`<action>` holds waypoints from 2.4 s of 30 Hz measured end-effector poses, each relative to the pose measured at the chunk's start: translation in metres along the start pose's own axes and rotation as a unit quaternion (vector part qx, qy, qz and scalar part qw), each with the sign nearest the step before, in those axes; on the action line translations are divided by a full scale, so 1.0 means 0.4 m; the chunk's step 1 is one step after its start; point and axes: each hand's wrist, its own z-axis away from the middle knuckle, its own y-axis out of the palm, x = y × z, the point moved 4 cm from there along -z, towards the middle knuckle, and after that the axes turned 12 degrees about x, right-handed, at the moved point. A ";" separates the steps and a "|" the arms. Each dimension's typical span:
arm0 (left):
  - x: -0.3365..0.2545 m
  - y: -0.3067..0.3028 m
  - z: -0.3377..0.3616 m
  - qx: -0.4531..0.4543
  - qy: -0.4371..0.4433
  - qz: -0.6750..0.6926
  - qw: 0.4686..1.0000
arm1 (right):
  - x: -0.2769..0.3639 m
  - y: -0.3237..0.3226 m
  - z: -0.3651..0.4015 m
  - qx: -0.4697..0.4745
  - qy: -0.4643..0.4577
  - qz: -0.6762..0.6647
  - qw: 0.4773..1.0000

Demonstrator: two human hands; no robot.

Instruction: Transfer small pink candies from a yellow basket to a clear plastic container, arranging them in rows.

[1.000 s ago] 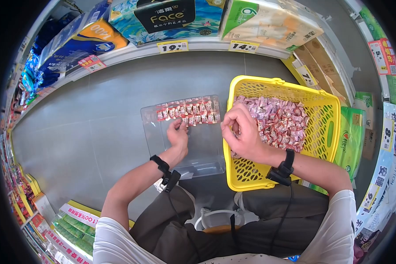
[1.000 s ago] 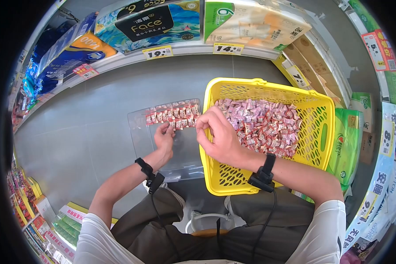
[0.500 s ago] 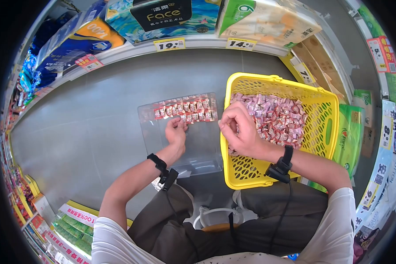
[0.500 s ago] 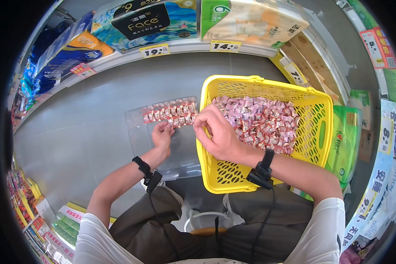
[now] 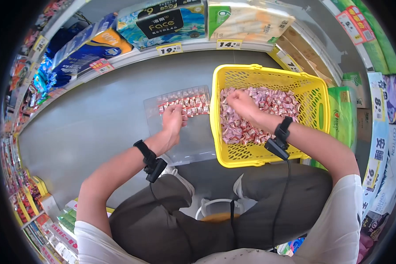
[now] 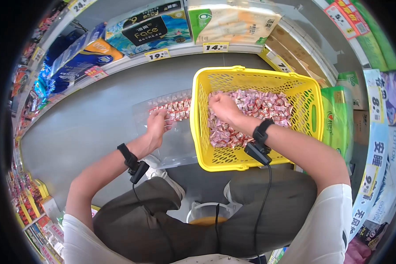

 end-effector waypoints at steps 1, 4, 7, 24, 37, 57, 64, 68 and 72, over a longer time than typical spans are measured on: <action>-0.029 0.017 0.022 0.031 -0.002 -0.004 1.000 | -0.010 0.005 0.008 0.011 0.021 0.048 0.999; -0.124 0.061 0.114 0.054 0.015 -0.014 0.998 | 0.002 0.037 0.056 0.160 -0.024 0.285 0.945; -0.177 0.105 0.191 0.104 0.054 -0.042 0.992 | 0.028 0.056 0.129 0.182 -0.074 0.455 0.868; 0.027 0.060 0.009 0.115 -0.076 0.038 0.990 | -0.250 0.056 0.034 0.328 0.002 0.479 0.814; 0.070 0.092 -0.009 0.142 -0.078 0.159 0.974 | -0.131 0.102 0.051 0.365 0.023 0.618 0.696; -0.095 0.123 0.092 0.369 0.132 0.109 0.913 | 0.069 0.093 0.102 0.243 -0.064 -0.072 0.965; -0.088 0.114 0.086 0.350 0.071 0.186 0.915 | 0.075 0.101 0.094 0.170 -0.171 -0.087 0.967; -0.091 0.123 0.099 0.343 0.000 0.255 0.904 | 0.135 0.096 0.116 0.176 -0.256 0.078 0.948; -0.080 0.124 0.098 0.366 -0.020 0.239 0.899 | 0.113 0.087 0.101 0.124 -0.328 0.129 0.928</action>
